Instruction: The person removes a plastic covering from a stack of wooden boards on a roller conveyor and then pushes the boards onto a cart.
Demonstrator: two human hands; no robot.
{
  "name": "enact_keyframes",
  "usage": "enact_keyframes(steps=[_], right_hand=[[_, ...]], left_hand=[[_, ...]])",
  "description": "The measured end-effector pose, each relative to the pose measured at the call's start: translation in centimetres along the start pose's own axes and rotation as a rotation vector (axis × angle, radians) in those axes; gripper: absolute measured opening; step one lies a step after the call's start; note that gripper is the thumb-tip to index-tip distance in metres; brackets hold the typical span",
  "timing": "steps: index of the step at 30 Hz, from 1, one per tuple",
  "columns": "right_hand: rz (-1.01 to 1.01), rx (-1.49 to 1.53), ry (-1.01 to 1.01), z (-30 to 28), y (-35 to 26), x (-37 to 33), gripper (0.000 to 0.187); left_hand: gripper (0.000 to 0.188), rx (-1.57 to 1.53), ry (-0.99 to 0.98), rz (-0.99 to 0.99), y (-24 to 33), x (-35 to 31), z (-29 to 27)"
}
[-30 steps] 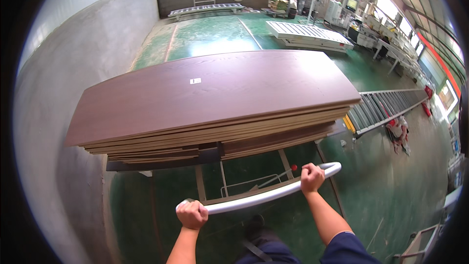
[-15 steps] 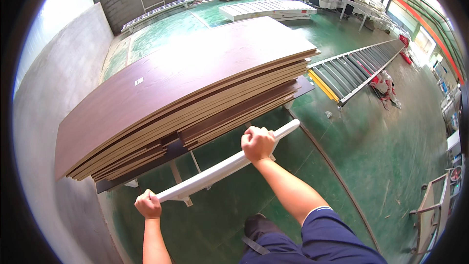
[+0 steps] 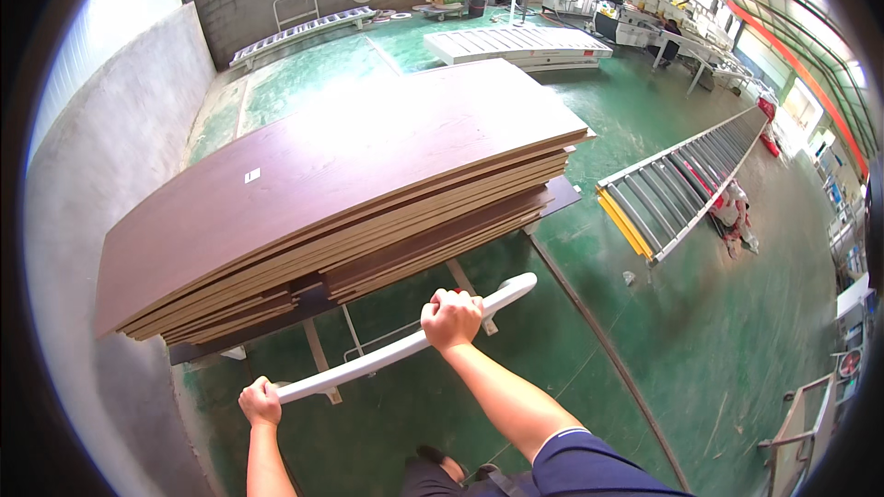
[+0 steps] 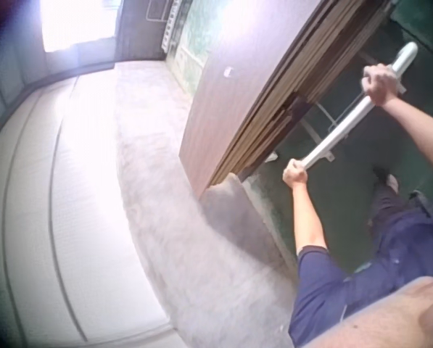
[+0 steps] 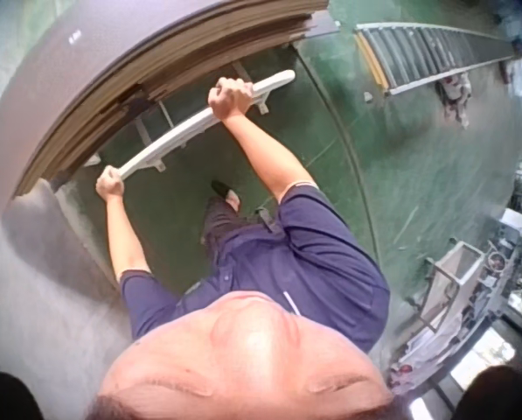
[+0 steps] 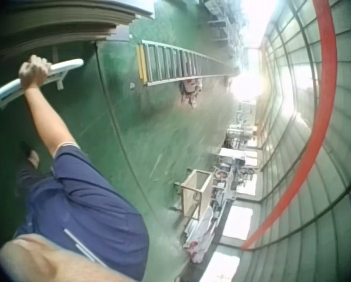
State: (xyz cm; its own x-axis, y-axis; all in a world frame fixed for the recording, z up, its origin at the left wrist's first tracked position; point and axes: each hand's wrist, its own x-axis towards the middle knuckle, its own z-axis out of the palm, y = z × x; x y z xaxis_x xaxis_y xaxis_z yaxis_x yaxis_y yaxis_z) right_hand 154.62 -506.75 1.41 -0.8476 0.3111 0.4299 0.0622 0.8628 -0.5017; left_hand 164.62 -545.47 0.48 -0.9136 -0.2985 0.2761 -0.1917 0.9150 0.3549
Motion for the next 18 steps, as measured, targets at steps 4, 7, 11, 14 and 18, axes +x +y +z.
enact_keyframes(steps=[4,7,11,14,18], right_hand=[[-0.009,0.016,0.021,1.3,-1.0,4.1,0.01],[-0.013,-0.031,-0.025,4.4,-1.2,6.8,0.013],[-0.023,-0.028,-0.378,7.3,0.6,10.6,0.022],[-0.103,0.075,-0.302,8.3,0.6,14.0,0.026],[-0.019,-0.084,-0.312,9.0,1.8,21.0,0.025]], left_hand=[[0.028,0.002,-0.002,0.017,0.9,3.5,0.5],[0.025,0.02,0.003,0.006,1.1,7.2,2.2],[0.026,0.057,-0.136,-0.01,0.3,12.0,6.7],[0.029,0.047,-0.224,0.002,0.8,16.7,6.9],[0.033,0.025,-0.221,0.069,3.9,23.1,8.7]])
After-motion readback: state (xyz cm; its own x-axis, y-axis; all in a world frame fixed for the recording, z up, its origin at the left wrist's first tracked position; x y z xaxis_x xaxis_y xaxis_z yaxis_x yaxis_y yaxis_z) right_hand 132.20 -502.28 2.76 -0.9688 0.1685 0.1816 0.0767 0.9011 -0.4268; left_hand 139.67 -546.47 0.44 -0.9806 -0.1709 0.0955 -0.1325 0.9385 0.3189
